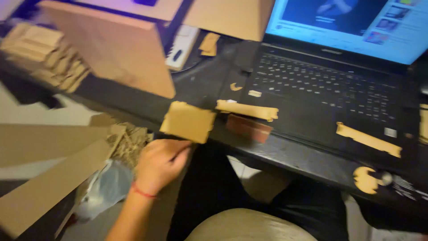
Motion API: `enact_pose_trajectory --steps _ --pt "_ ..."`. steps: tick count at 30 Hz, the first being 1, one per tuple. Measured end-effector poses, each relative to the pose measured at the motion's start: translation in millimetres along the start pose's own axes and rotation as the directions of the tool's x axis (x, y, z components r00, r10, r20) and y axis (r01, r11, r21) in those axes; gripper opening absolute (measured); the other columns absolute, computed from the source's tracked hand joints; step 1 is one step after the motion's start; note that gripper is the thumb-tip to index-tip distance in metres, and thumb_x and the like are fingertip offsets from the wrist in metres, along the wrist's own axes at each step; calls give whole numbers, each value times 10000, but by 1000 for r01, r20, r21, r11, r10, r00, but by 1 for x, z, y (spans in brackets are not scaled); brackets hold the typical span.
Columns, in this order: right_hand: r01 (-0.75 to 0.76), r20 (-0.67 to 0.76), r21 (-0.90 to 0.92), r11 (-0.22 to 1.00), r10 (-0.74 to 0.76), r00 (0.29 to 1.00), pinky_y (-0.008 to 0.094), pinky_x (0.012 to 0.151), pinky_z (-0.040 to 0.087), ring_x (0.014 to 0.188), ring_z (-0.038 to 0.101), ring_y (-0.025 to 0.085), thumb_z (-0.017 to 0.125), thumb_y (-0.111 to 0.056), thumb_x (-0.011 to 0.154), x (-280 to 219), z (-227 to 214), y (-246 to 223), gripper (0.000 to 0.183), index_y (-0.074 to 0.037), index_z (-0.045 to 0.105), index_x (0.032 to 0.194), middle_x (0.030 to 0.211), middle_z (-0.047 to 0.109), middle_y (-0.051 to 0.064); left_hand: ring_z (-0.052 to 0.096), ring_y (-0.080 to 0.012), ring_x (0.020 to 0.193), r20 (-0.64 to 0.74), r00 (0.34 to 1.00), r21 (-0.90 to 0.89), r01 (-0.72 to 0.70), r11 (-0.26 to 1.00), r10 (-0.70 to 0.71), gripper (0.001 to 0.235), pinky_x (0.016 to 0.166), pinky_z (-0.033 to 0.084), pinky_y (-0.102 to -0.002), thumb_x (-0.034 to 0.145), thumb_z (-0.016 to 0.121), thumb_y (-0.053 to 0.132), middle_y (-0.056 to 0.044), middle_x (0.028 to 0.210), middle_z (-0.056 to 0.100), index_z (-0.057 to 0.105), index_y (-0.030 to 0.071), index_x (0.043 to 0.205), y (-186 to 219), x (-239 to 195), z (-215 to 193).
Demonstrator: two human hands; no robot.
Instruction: Using a utility knife to remove waste material and clear holes from laser-cut wooden pieces.
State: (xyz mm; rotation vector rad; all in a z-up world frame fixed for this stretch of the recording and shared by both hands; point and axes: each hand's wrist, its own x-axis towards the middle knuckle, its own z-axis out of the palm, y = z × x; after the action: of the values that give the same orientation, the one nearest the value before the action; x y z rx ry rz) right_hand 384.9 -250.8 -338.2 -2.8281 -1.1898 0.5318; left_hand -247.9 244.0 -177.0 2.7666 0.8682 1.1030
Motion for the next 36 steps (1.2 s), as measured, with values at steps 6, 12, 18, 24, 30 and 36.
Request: enact_pose_trajectory --steps 6,12,18,24,30,36 --pt "-173 189 -40 984 178 966 230 989 517 1026 698 21 532 -509 849 -135 -59 -313 379 -515 684 1196 1076 740 -157 677 -244 826 27 999 -160 36 986 -32 165 787 532 -375 803 722 112 -11 925 733 752 158 958 29 70 -4" --pt "695 -476 247 676 -540 694 239 480 457 484 526 112 685 -151 834 -124 -70 -386 94 -180 718 917 649 602 -35 613 -355 949 193 956 -177 -188 966 221 447 808 489 -449 770 641 61 -142 1098 636 630 -15 1210 23 138 14" --pt "368 -314 331 869 -267 911 205 487 519 498 621 36 696 -188 769 -137 -67 -377 157 -271 782 872 656 722 -107 635 -313 785 239 946 -205 -173 963 220 125 708 486 -456 902 623 167 -55 884 685 714 111 966 10 146 19" --pt "528 -433 332 782 -370 822 208 487 502 508 609 61 692 -142 785 -139 -75 -383 113 -200 753 859 629 667 -69 575 -321 710 299 929 -304 -124 945 218 55 651 436 -437 893 599 78 -61 845 651 640 96 860 10 147 17" --pt "502 -465 361 786 -315 827 200 534 440 518 572 84 717 -206 798 -127 -89 -390 129 -206 771 916 689 682 -55 604 -283 1012 247 945 -469 -79 880 216 92 931 438 -405 952 603 118 -89 1044 652 598 57 1020 36 142 -9" --pt "623 -568 755 204 -272 777 250 681 433 969 657 203 609 -17 893 -109 -167 -441 685 -34 319 1513 1101 698 269 605 -85 709 718 696 -513 539 668 -10 115 656 458 -269 840 683 241 62 810 691 721 210 945 103 130 -35"
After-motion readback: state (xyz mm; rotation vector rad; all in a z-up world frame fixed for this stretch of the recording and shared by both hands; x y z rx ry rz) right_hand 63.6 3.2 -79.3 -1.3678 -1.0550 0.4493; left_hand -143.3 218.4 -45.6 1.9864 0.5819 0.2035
